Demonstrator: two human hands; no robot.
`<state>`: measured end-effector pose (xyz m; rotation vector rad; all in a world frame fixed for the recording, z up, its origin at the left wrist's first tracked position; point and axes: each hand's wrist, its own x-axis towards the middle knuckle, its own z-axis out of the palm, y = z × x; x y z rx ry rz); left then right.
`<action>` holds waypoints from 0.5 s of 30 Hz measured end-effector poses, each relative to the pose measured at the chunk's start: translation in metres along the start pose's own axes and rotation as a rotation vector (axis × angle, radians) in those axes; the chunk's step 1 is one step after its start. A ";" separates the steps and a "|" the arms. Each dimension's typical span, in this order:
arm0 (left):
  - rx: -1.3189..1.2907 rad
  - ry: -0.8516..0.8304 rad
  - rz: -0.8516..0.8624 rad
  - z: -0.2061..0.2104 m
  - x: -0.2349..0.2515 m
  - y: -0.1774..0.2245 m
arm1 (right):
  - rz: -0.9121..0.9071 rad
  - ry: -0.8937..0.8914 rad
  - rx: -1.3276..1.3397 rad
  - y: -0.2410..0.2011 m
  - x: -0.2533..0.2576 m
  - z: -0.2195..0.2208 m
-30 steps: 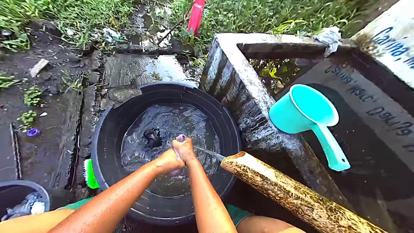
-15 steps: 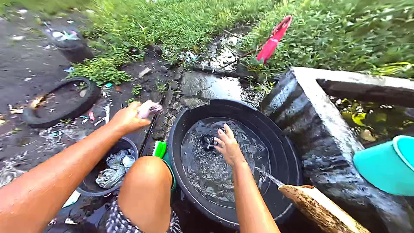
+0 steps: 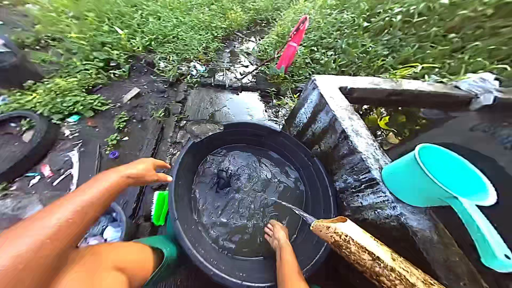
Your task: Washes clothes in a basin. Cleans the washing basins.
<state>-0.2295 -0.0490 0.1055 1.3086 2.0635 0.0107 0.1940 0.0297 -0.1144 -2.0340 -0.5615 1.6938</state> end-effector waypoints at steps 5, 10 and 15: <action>0.112 -0.109 0.217 0.074 0.092 0.065 | 0.076 0.194 0.056 0.022 0.024 0.029; 0.037 -0.235 0.214 0.165 0.159 0.090 | 0.032 -0.627 0.268 -0.046 0.004 0.109; 0.035 -0.260 0.061 0.255 0.174 0.100 | -0.404 -0.502 -0.476 -0.074 0.021 0.121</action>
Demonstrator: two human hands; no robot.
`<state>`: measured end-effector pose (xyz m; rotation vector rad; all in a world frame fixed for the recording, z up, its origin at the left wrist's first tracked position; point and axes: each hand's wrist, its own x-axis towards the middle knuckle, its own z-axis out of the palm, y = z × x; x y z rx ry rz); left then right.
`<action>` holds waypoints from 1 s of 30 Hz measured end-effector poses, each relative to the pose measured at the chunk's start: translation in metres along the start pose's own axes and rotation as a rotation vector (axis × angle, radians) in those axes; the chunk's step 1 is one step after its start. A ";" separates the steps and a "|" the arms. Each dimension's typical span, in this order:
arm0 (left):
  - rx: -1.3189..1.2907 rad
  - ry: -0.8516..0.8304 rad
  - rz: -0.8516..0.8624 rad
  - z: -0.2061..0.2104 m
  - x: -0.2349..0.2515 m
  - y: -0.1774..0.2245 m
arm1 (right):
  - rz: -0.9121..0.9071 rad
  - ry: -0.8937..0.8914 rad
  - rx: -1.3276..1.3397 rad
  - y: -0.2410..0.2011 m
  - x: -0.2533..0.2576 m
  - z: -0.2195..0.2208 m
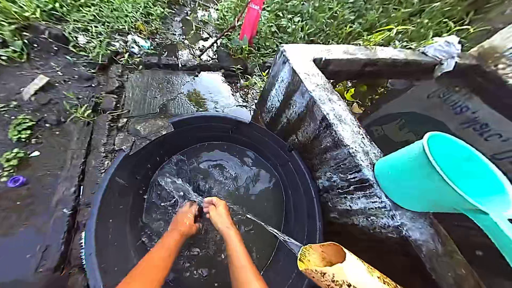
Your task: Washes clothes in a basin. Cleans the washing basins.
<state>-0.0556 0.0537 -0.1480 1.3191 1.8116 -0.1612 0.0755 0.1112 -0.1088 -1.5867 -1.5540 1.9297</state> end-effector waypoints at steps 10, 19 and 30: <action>0.223 -0.230 0.153 0.056 -0.042 -0.039 | 0.013 -0.248 -1.052 0.086 -0.013 -0.042; 0.067 -0.217 -0.109 0.059 -0.070 0.005 | 0.242 -0.172 -0.940 0.089 -0.063 0.025; -0.930 0.226 0.391 -0.095 -0.171 0.107 | -0.391 0.233 0.019 -0.010 -0.109 -0.036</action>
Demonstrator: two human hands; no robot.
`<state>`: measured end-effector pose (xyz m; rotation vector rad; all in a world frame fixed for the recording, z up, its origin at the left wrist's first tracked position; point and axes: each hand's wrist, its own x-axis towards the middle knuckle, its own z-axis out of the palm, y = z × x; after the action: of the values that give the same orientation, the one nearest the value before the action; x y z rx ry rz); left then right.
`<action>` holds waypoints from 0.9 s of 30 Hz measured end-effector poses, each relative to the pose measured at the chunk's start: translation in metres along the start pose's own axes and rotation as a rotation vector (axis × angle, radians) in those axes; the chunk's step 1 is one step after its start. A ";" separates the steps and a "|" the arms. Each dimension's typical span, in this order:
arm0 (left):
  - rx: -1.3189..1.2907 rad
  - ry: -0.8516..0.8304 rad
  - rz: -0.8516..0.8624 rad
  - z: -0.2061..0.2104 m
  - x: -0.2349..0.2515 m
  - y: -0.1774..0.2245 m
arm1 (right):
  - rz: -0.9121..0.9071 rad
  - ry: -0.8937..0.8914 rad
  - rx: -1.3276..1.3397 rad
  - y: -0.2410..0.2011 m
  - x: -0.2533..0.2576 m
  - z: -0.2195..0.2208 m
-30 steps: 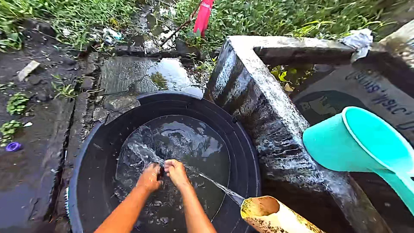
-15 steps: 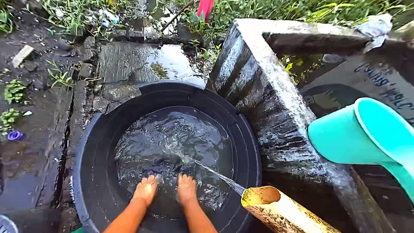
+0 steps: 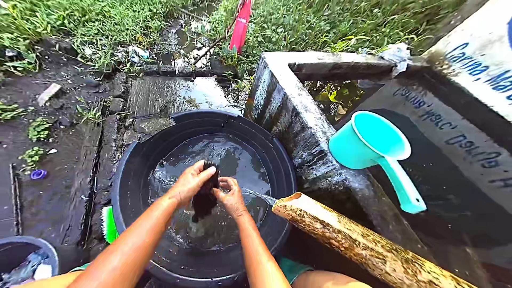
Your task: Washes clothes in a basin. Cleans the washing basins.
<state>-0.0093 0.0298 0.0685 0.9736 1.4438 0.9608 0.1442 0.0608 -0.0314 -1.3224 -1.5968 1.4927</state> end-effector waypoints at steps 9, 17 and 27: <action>0.039 0.026 0.287 -0.026 -0.036 0.100 | -0.330 0.093 0.301 -0.102 -0.019 -0.002; -0.152 0.470 0.167 -0.044 -0.050 0.109 | -0.256 0.121 0.234 -0.106 -0.031 -0.015; -0.137 0.720 0.139 -0.121 -0.054 0.086 | -0.055 0.540 0.338 -0.132 -0.019 -0.078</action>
<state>-0.1208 0.0021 0.1766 0.6518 1.8738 1.5963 0.1856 0.0888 0.1154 -1.3240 -0.9826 1.1715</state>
